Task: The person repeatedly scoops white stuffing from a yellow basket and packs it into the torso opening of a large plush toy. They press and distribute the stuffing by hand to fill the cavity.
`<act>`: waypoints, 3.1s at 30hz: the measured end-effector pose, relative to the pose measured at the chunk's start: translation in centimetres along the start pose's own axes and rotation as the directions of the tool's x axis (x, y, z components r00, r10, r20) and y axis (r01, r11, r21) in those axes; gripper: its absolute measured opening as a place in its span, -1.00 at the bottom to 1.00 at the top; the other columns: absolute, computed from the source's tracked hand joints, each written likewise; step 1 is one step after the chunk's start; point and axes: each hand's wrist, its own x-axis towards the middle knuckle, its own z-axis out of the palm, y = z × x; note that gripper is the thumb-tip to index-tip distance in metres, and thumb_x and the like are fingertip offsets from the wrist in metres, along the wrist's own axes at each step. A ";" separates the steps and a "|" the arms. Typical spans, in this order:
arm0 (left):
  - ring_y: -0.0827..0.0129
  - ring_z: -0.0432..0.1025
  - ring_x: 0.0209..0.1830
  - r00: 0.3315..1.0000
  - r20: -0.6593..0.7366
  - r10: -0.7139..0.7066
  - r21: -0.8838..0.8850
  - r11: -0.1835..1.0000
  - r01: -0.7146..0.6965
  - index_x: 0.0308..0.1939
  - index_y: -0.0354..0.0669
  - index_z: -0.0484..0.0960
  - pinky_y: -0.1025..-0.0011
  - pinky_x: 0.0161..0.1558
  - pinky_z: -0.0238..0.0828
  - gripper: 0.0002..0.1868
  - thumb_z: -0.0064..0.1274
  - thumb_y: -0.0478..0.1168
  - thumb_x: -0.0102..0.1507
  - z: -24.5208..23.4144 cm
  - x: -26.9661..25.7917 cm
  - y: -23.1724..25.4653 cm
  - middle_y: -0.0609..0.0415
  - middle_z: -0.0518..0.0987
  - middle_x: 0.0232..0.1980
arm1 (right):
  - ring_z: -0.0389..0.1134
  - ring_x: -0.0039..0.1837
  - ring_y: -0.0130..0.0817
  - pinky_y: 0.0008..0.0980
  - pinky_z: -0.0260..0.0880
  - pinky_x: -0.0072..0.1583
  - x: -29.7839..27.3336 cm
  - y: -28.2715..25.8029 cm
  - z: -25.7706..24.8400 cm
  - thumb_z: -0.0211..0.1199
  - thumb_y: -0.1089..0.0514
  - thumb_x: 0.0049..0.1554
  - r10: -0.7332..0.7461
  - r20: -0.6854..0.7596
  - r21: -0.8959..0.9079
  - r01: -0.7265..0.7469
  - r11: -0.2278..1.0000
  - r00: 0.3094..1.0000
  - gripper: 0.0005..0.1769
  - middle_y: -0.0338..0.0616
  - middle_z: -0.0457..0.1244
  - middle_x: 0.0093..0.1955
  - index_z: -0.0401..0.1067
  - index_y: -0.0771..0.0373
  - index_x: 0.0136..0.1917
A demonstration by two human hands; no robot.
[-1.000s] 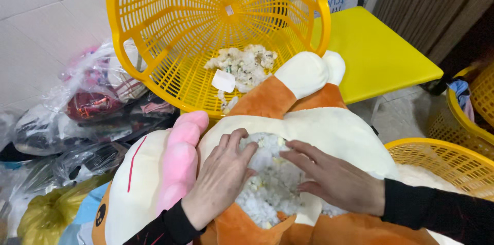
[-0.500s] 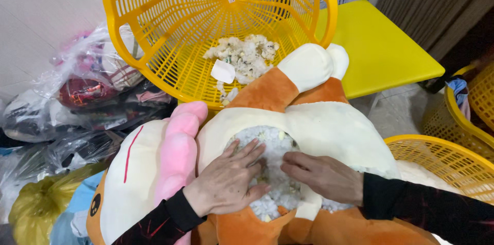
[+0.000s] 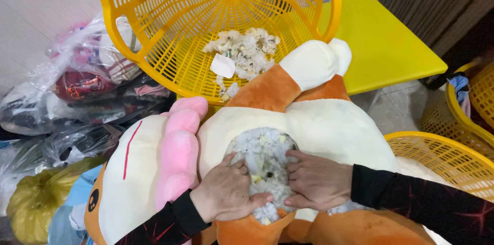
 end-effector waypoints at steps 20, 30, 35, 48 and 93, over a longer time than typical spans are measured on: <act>-0.12 0.13 0.55 0.909 -0.370 0.193 -0.136 0.957 -0.258 0.23 -0.41 0.52 -0.03 0.48 -0.07 -0.52 -0.10 -0.14 0.32 -1.8 -1.5 -1.2 -0.35 0.35 0.44 | 0.31 0.27 0.00 0.01 -0.23 0.66 -0.8 -3.0 0.4 0.18 0.09 -0.05 -0.003 0.139 -0.046 0.009 0.999 0.990 -0.44 0.20 0.36 0.09 0.42 0.42 0.18; -0.11 0.21 0.45 0.952 -0.258 0.166 -0.111 0.973 -0.200 0.17 -0.44 0.51 -0.07 0.43 -0.01 -0.51 -0.18 -0.09 0.33 0.7 -0.8 -1.5 -0.38 0.36 0.38 | 0.28 0.41 -0.19 -0.05 -0.07 0.59 -2.1 -0.6 -0.2 0.17 0.12 0.15 -0.097 -0.437 -0.212 0.002 0.977 0.894 -0.63 -0.06 0.31 0.30 0.46 0.25 0.21; 0.03 0.48 0.09 0.966 -0.257 0.032 -0.112 0.992 -0.063 -0.22 -0.27 0.63 0.07 0.24 0.33 -0.76 -0.09 -0.19 0.25 -0.2 -0.8 -0.1 -0.13 0.59 -0.07 | 0.03 0.57 -0.12 0.02 -0.14 0.53 1.8 1.4 0.0 0.16 -0.14 0.15 -0.150 -0.460 -0.505 -0.118 0.855 0.875 -0.22 0.09 0.08 0.53 0.19 0.42 0.46; -0.45 0.28 0.28 0.745 -0.589 -0.313 0.007 0.920 0.392 0.50 -0.17 0.08 -0.21 0.17 0.29 0.07 0.25 0.19 0.09 -1.8 7.7 -7.0 -0.56 0.30 0.37 | -0.05 0.60 -0.18 0.29 -0.50 0.56 7.4 5.0 0.8 0.10 -0.38 0.14 0.262 -0.244 -0.537 -0.355 0.766 0.934 -0.01 0.00 0.07 0.53 0.07 0.40 0.53; 0.01 0.45 0.23 0.896 -0.441 0.052 -0.003 0.998 -0.059 -0.04 -0.29 0.66 -0.35 0.34 -0.18 -0.64 -0.18 -0.19 0.26 -2.8 -2.8 -3.4 -0.18 0.62 0.13 | 0.29 0.32 0.03 0.06 -0.04 0.44 3.9 3.6 0.6 0.19 -0.07 0.21 -0.114 -0.452 -0.207 0.020 0.978 0.885 -0.58 0.17 0.36 0.16 0.48 0.37 0.05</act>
